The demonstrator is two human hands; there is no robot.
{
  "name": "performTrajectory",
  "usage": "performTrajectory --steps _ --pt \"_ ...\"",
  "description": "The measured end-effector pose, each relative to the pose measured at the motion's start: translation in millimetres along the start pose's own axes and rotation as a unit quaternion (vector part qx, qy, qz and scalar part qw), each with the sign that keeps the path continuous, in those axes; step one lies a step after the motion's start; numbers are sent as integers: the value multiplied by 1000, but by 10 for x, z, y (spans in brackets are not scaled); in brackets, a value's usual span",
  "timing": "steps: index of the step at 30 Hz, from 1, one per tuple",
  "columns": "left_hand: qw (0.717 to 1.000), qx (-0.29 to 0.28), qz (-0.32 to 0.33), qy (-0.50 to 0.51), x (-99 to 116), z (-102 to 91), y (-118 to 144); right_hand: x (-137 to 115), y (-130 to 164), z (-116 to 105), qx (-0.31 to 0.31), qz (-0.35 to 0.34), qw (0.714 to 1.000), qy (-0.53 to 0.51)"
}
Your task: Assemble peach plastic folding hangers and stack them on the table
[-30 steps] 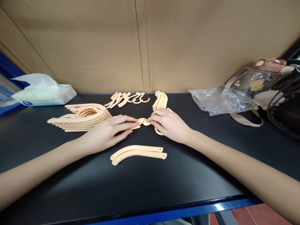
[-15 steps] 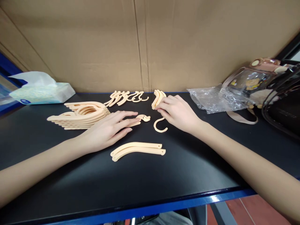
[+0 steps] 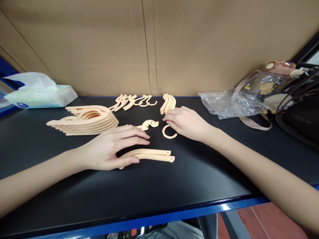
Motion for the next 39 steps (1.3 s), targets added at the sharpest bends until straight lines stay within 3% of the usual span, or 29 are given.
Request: performTrajectory --steps 6,15,20,24,27,30,34,36,39 --pt "999 -13 30 -19 30 38 16 11 15 40 -23 -8 1000 -10" --pt "1000 -22 8 -11 43 49 27 72 37 70 -65 -11 998 -14" --pt "999 -20 5 -30 70 54 1 -9 22 -2 -30 -49 996 68" --pt "998 -35 18 -59 111 107 -30 -106 1 -38 -43 -76 985 151" --pt "996 -33 16 -76 138 136 -51 -136 -8 -68 -37 -76 984 157" --pt "996 -25 12 -87 171 162 -67 -148 -16 -107 -7 -60 994 95" --pt "994 -20 -6 -108 203 197 -89 -187 -49 -146 38 -15 994 -101" --pt "993 -18 -8 -119 227 208 -98 -228 -73 -142 57 5 971 -233" --pt "991 -18 -5 -130 259 213 -106 -278 -112 -60 56 40 913 -402"
Point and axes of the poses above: each hand's wrist, its own y-axis away from the middle knuckle, its own z-axis out of the palm, x = y × z, the point moved 7 cm from there along -y, towards the middle knuckle, and after that the axes turned 11 degrees about y, right-handed, at the moved point
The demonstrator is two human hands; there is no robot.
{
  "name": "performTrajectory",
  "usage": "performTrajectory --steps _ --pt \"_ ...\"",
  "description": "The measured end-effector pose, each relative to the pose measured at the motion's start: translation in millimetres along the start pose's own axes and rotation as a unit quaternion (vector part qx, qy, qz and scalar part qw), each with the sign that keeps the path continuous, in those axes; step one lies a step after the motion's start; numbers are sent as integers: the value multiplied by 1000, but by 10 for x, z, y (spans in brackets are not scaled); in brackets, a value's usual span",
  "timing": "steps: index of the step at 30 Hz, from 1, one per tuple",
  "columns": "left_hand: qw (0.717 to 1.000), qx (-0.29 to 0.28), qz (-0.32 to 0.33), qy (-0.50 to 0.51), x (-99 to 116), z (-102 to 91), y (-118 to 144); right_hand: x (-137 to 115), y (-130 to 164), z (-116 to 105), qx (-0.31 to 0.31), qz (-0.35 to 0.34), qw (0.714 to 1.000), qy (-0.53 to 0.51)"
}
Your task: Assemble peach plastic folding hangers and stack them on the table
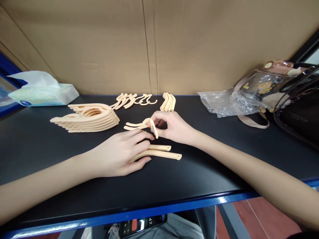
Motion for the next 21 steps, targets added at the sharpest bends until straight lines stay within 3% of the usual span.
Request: performTrajectory --steps 8,18,21 --pt "1000 -11 -10 15 -43 13 9 197 -37 173 -32 79 969 -230" --pt "999 16 48 11 13 -50 31 316 -4 194 -29 147 951 -269" --pt "997 39 31 64 -3 -117 32 327 -1 195 -26 149 949 -277"
Point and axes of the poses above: each hand's wrist, its own y-axis away from the middle knuckle, its own z-axis out of the palm, x = y × z, the point moved 7 cm from there along -y, towards the middle knuckle, and after that the axes turned 11 degrees about y, right-handed, at the moved point
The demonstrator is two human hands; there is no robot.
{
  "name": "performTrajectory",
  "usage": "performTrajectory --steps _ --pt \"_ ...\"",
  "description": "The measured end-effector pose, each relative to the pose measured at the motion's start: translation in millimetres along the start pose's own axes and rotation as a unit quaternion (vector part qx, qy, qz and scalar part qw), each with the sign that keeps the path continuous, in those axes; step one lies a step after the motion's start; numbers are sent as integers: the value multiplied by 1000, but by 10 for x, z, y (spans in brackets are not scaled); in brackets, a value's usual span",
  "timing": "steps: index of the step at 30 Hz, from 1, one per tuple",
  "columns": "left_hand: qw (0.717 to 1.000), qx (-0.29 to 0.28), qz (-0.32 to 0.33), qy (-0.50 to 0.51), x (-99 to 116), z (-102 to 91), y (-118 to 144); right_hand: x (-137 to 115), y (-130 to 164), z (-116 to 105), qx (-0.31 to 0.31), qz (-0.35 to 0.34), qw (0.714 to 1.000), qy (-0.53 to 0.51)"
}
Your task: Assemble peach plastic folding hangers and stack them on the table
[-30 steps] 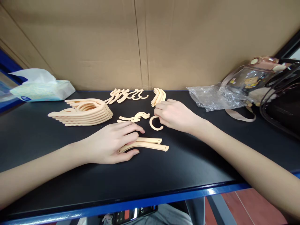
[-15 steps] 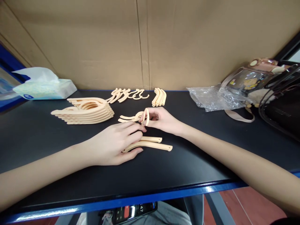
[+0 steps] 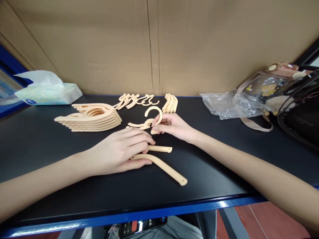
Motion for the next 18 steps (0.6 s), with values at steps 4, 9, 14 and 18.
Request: performTrajectory --steps 4,9,14,18 --pt "948 81 -165 260 -227 -110 38 4 0 5 -3 -7 1000 -10" --pt "702 160 -302 624 -475 -25 156 12 0 12 -7 0 1000 -12" --pt "629 195 -257 708 -548 -64 157 23 -8 13 -9 0 1000 -13" --pt "654 206 -267 677 -569 -90 166 24 -4 13 -10 7 1000 -8"
Point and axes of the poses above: each hand's wrist, its own y-axis away from the middle knuckle, its own z-axis out of the palm, x = y × z, the point moved 7 cm from there along -y, towards the middle knuckle, and after that the axes turned 11 degrees about y, right-handed, at the moved point
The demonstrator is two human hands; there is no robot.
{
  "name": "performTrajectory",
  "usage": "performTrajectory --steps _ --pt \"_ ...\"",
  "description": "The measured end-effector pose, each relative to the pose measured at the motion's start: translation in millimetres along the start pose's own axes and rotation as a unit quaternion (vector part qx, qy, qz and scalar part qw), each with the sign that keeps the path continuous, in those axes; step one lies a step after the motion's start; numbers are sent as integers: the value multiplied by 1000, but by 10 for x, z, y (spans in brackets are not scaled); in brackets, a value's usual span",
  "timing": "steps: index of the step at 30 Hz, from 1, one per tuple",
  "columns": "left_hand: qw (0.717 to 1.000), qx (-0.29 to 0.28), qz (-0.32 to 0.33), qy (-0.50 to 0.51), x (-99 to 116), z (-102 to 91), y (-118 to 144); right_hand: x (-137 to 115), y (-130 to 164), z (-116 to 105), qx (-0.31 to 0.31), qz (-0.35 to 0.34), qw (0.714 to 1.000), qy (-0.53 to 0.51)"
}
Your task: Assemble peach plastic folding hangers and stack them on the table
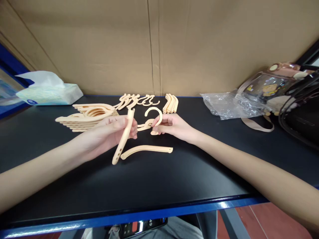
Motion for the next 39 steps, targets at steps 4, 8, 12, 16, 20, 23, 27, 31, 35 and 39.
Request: performTrajectory --steps 4,8,12,16,20,23,27,31,35,39 --pt "986 40 39 -155 75 -7 16 -10 8 5 -2 0 1000 -4" --pt "938 56 105 -325 163 38 58 3 6 -3 5 0 1000 -23" --pt "867 37 146 -475 154 85 86 12 1 -5 6 4 1000 -27" --pt "760 -24 183 -623 48 148 78 7 4 -6 5 11 1000 -24" --pt "714 -72 189 -671 -82 181 60 3 -1 -17 10 5 1000 -15" --pt "703 -78 178 -685 -137 227 64 12 -9 -15 11 4 1000 -8" --pt "691 -49 153 -704 -149 262 68 22 -7 -18 21 15 1000 -10" --pt "686 -21 145 -713 -120 241 64 21 1 -42 33 11 999 -11" --pt "687 16 136 -714 -71 174 54 30 4 -85 48 6 999 -20" --pt "691 25 139 -709 -42 138 53 36 10 -101 48 13 997 -51"
Point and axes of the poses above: each hand's wrist, its own y-axis away from the middle knuckle, its own z-axis out of the palm, x = y × z, the point moved 7 cm from there along -y, towards the middle knuckle, and after that the axes turned 11 degrees about y, right-handed, at the moved point
